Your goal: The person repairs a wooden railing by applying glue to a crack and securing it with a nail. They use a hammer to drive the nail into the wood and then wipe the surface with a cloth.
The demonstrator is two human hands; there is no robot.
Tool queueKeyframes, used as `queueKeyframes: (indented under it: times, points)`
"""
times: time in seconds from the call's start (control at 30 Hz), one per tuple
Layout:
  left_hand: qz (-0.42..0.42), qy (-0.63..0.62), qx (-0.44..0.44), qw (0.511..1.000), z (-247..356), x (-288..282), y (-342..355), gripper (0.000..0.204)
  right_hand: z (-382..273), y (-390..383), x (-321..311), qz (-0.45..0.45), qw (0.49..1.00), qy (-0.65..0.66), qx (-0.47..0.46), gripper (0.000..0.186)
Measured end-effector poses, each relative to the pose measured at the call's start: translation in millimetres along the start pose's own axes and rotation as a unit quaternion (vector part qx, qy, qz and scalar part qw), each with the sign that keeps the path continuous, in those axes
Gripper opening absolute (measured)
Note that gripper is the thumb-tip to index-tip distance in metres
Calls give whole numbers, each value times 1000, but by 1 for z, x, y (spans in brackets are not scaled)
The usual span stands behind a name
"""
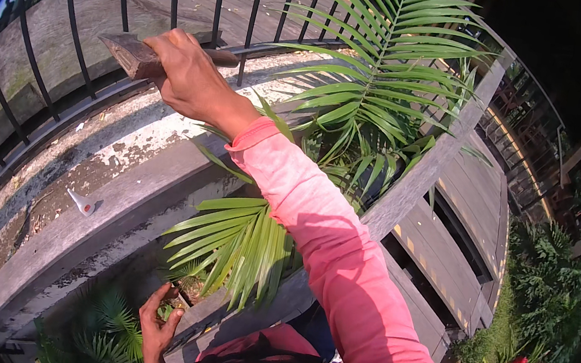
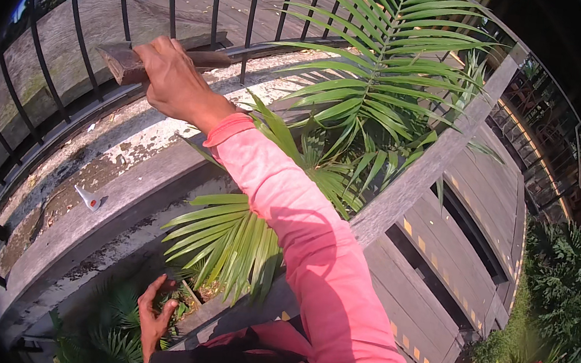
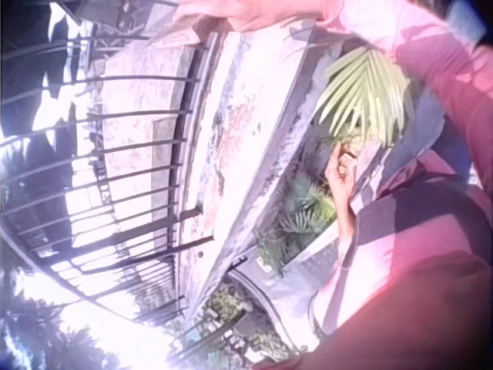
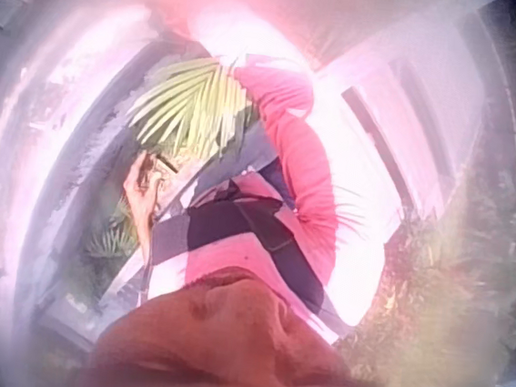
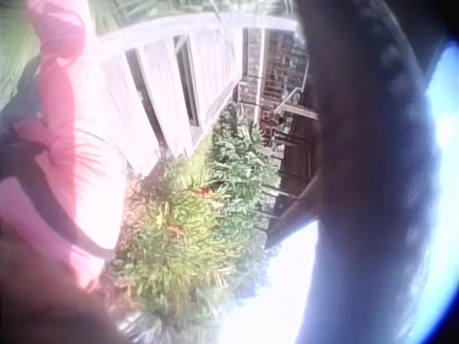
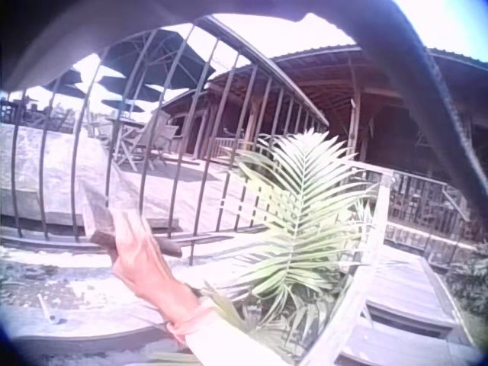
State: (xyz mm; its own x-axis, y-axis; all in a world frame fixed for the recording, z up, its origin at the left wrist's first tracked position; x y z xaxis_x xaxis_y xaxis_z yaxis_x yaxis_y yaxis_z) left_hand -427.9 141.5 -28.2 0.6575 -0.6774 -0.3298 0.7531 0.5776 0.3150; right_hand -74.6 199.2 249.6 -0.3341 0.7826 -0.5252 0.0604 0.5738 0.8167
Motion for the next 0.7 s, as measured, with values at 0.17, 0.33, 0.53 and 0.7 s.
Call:
queueKeyframes:
  times: [0.17,0.33,0.53,0.7]
  points:
    - [-72,-230,102,965,32,76,34,61,-108,-60,-162,84,984,140,67,58]
    - [-137,-309,61,939,33,118,37,49,-102,-223,-253,140,843,257,452,43]
    - [-243,-436,49,865,63,221,107,32,-60,-405,-329,159,733,-9,661,39]
    - [-255,-355,243,866,130,313,213,30,-40,-399,-313,89,721,-98,681,53]
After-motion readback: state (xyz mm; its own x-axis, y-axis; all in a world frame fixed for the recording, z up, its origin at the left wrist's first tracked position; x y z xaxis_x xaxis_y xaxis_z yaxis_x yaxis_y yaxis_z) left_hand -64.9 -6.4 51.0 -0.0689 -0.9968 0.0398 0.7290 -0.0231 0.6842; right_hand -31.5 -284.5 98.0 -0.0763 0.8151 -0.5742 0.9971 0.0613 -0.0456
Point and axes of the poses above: each hand's wrist, its own y-axis towards the middle knuckle, its own x-axis out of the palm, z = x × y, the point moved 3 cm from there along y, towards the middle knuckle, and after that the axes turned 11 degrees about x, right-handed, at the moved point
